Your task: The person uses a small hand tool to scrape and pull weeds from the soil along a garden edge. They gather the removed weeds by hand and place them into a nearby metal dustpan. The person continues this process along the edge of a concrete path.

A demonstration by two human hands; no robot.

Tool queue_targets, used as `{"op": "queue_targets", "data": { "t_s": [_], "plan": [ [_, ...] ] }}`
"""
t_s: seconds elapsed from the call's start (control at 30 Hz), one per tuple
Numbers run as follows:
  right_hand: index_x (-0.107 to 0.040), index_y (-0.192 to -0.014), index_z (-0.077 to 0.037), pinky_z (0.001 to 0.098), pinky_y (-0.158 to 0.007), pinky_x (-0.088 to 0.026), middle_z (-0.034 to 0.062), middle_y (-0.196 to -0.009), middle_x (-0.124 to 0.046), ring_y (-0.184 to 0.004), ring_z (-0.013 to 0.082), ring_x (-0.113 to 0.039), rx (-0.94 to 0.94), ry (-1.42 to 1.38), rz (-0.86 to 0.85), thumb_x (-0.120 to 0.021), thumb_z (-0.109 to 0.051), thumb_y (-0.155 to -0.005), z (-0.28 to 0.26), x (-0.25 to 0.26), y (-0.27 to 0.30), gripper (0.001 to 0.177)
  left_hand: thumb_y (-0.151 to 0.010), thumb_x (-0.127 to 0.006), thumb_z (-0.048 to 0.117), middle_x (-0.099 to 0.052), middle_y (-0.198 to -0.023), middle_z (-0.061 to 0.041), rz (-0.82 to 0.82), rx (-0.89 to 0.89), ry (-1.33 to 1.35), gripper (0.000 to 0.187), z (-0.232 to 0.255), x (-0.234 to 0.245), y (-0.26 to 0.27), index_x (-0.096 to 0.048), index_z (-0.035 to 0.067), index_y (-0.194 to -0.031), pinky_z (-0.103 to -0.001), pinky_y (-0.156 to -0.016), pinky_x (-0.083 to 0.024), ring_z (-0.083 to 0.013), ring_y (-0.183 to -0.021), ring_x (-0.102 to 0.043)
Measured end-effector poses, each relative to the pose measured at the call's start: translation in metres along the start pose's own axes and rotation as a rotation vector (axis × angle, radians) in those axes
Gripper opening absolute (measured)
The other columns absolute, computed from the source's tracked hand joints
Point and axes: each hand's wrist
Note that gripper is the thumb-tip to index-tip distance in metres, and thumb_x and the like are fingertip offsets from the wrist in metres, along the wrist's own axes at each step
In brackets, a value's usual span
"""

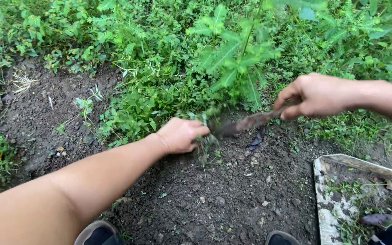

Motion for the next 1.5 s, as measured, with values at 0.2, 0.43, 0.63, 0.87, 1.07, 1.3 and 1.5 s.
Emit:
{"op": "queue_targets", "data": {
  "t_s": [0.2,0.43,0.63,0.87,1.07,1.3,1.5],
  "plan": [
    [-0.078,-0.112,-0.010,0.0294,-0.040,-0.037,0.0075,-0.071,-0.071,-0.046,0.0135,-0.049,-0.152,-0.580,-0.100,-0.072,-0.020,-0.096,0.036,-0.011,-0.028,0.020,-0.095,-0.057,0.010,-0.063,-0.119,-0.013,-0.174,0.140,-0.171,0.037,0.012,-0.018,-0.037,-0.056,0.009,-0.132,-0.043,-0.062,-0.062,-0.0281,-0.087,-0.074],
    [-0.065,-0.113,-0.007,0.0267,-0.038,-0.035,0.0069,-0.080,-0.067,-0.047,0.0120,-0.048,-0.279,-0.983,-0.230,-0.061,-0.024,-0.099,0.046,-0.046,-0.025,0.022,-0.082,-0.070,0.016,-0.065,-0.110,-0.016,-0.381,0.096,-0.740,0.029,-0.027,-0.038,-0.052,-0.074,0.003,-0.108,-0.034,-0.052,-0.059,-0.0219,-0.084,-0.067],
    [-0.066,-0.113,-0.010,0.0258,-0.036,-0.035,0.0065,-0.078,-0.066,-0.046,0.0120,-0.048,-0.261,-1.029,-0.215,-0.061,-0.023,-0.098,0.020,-0.063,-0.022,0.020,-0.078,-0.082,0.023,-0.075,-0.086,-0.005,-0.493,0.184,-0.702,0.014,-0.045,-0.055,-0.078,-0.081,0.015,-0.089,-0.035,-0.065,-0.052,-0.0211,-0.085,-0.069],
    [-0.065,-0.109,-0.008,0.0264,-0.035,-0.036,0.0059,-0.069,-0.064,-0.043,0.0122,-0.047,-0.281,-1.089,-0.192,-0.059,-0.017,-0.098,-0.017,-0.082,-0.016,0.015,-0.090,-0.072,0.015,-0.080,-0.097,-0.014,-0.593,0.058,-0.714,0.014,-0.046,-0.008,-0.068,-0.079,0.007,-0.099,-0.037,-0.068,-0.058,-0.0232,-0.085,-0.076],
    [-0.067,-0.104,-0.008,0.0270,-0.035,-0.036,0.0057,-0.068,-0.064,-0.044,0.0121,-0.047,-0.277,-1.132,-0.141,-0.063,-0.017,-0.095,-0.022,-0.105,-0.026,0.013,-0.099,-0.060,0.016,-0.079,-0.102,-0.013,-0.602,0.170,-0.623,0.021,-0.038,0.003,-0.078,-0.080,0.009,-0.105,-0.039,-0.070,-0.060,-0.0302,-0.089,-0.079],
    [-0.069,-0.102,-0.010,0.0286,-0.036,-0.034,0.0043,-0.067,-0.064,-0.042,0.0138,-0.048,-0.320,-1.230,-0.118,-0.068,-0.023,-0.092,-0.017,-0.135,-0.031,0.017,-0.092,-0.068,0.014,-0.080,-0.106,-0.013,-0.611,0.143,-0.615,0.020,-0.042,0.000,-0.080,-0.081,0.011,-0.107,-0.042,-0.071,-0.061,-0.0303,-0.093,-0.077],
    [-0.065,-0.096,-0.009,0.0294,-0.036,-0.037,0.0034,-0.066,-0.063,-0.042,0.0130,-0.049,-0.243,-1.314,-0.103,-0.069,-0.025,-0.094,-0.059,-0.147,-0.071,0.017,-0.095,-0.066,0.015,-0.078,-0.110,-0.012,-0.590,0.179,-0.588,0.022,-0.041,0.004,-0.083,-0.078,0.011,-0.112,-0.045,-0.070,-0.062,-0.0321,-0.095,-0.076]
  ]
}}
Point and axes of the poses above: each hand's wrist, its own y-axis away from the middle knuckle, its own x-axis out of the back of the hand, z = x × y
